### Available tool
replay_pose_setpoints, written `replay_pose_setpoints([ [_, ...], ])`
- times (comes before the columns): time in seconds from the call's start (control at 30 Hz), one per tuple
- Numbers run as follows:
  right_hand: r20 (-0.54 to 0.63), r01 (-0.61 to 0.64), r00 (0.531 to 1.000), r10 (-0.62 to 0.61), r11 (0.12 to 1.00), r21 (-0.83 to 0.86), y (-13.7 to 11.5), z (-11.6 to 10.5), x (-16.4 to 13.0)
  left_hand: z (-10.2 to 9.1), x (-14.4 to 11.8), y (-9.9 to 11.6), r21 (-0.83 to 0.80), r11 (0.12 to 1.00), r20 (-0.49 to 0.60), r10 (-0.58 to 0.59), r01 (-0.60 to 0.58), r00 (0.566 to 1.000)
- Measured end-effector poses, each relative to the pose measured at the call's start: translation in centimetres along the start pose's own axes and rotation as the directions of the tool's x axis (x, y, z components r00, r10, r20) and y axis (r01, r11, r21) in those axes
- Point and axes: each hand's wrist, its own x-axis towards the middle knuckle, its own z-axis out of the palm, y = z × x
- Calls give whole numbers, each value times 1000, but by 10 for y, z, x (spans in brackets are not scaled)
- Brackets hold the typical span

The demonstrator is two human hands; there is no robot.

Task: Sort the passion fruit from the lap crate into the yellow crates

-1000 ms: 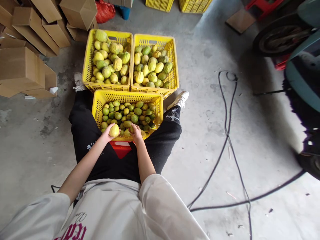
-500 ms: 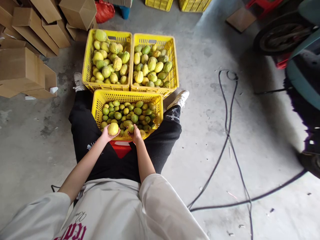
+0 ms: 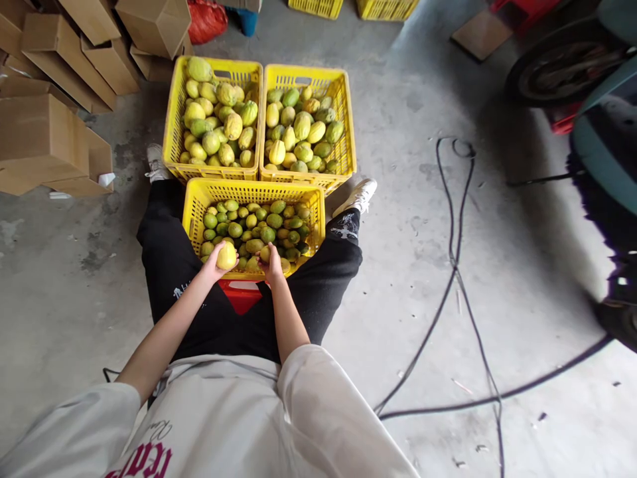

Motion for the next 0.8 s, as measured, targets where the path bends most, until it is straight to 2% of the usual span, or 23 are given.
replay_pose_setpoints([
  [0.1, 38, -102, 994, 100, 994, 41, -2, -2, 1, -3, 2, 0, -45, 999, -72, 25, -29, 997],
  [0.17, 57, -122, 991, 119, 991, 55, -2, -2, 2, -6, 5, 1, -68, 997, -101, 17, -24, 995],
  [0.43, -14, -179, 983, 182, 977, 113, 1, 1, 7, -7, 5, 0, -82, 993, -32, -91, 88, 995],
  [0.53, -11, -150, 988, 152, 984, 98, 2, 0, 6, -7, 4, 0, -66, 993, -28, -104, 102, 994],
  [0.67, -56, -45, 997, 46, 999, 16, 5, -2, 4, -8, 6, 2, -28, 997, -28, -66, 65, 997],
  [0.8, -52, 13, 999, -12, 1000, 17, 8, -3, 4, -8, 6, 2, 24, 998, -20, -55, 56, 998],
])
